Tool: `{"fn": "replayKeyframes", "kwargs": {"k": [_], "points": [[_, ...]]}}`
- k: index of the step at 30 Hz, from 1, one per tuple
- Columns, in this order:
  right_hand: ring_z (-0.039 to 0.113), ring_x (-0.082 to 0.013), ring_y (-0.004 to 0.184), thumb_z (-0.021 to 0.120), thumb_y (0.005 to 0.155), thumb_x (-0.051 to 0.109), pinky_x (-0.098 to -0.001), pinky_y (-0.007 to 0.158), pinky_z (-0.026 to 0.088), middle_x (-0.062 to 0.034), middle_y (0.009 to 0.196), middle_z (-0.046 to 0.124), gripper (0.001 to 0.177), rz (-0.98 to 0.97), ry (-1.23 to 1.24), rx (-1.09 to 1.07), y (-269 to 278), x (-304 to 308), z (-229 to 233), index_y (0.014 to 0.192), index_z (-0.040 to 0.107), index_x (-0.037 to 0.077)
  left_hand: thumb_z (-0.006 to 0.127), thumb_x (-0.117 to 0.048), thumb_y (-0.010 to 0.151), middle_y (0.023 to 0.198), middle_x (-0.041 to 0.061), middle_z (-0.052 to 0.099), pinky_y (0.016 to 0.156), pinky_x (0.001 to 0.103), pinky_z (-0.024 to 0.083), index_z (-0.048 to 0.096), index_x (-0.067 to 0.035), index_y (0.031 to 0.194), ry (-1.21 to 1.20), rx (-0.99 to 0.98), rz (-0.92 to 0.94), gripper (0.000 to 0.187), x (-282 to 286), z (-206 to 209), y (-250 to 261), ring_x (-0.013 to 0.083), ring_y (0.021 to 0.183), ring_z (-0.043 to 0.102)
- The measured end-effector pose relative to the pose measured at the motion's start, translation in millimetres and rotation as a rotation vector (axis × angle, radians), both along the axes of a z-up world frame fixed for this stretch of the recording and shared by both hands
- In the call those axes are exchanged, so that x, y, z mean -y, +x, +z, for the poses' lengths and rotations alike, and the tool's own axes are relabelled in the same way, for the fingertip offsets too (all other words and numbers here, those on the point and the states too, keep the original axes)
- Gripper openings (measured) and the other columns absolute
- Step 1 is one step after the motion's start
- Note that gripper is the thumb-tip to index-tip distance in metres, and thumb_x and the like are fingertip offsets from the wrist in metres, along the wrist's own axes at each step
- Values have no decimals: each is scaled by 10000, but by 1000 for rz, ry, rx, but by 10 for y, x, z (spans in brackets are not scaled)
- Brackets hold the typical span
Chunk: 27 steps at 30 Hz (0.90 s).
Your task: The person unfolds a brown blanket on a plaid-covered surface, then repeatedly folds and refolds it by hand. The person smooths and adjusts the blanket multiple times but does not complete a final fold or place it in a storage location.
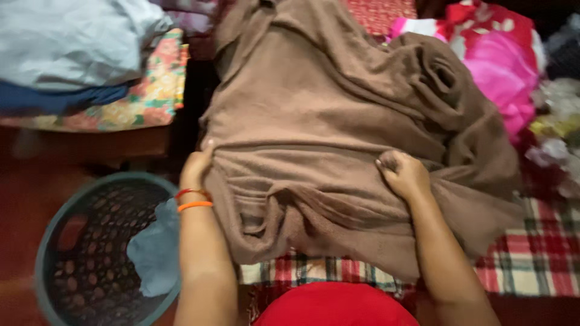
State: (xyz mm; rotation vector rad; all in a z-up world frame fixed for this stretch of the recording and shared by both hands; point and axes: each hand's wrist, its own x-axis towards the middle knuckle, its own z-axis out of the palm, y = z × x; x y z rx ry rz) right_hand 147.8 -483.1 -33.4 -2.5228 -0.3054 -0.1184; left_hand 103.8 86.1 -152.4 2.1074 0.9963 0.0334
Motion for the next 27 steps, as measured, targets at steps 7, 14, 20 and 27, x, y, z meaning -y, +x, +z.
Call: {"fn": "replayKeyframes", "kwargs": {"k": [7,14,20,27], "points": [[709,-257,959,709,984,267,-388,857,551,-111,1072,735,214,-42,371,114,58,166,30,1074,720,73,690,-470,946,814,75,617,632,440,424,704,43,1063,-222,109,29,526,-57,68,-45,186,688,473],[602,-374,1228,744,1026,181,-453,1064,495,-225,1357,591,335,-374,156,608,480,942,104,1314,655,35,558,-511,951,1393,213,626,977,541,481,531,-25,1451,-410,-82,94,698,34,229,-153,379,1171,630],[521,-500,1226,809,900,226,-541,1010,442,-334,1394,510,776,-516,-23,457,710,1203,-228,1565,452,46,670,-685,864,1429,183,534,1060,584,413,498,-43,1439,-648,-155,146,879,83,346,-254,391,1195,553],[598,-488,1138,776,954,287,-558,950,475,-292,1274,613,735,-564,-28,382,629,1163,-514,1570,446,60,627,-633,907,1230,201,645,967,543,466,629,-15,1260,-715,-131,109,712,162,378,-107,395,1071,618]]}}
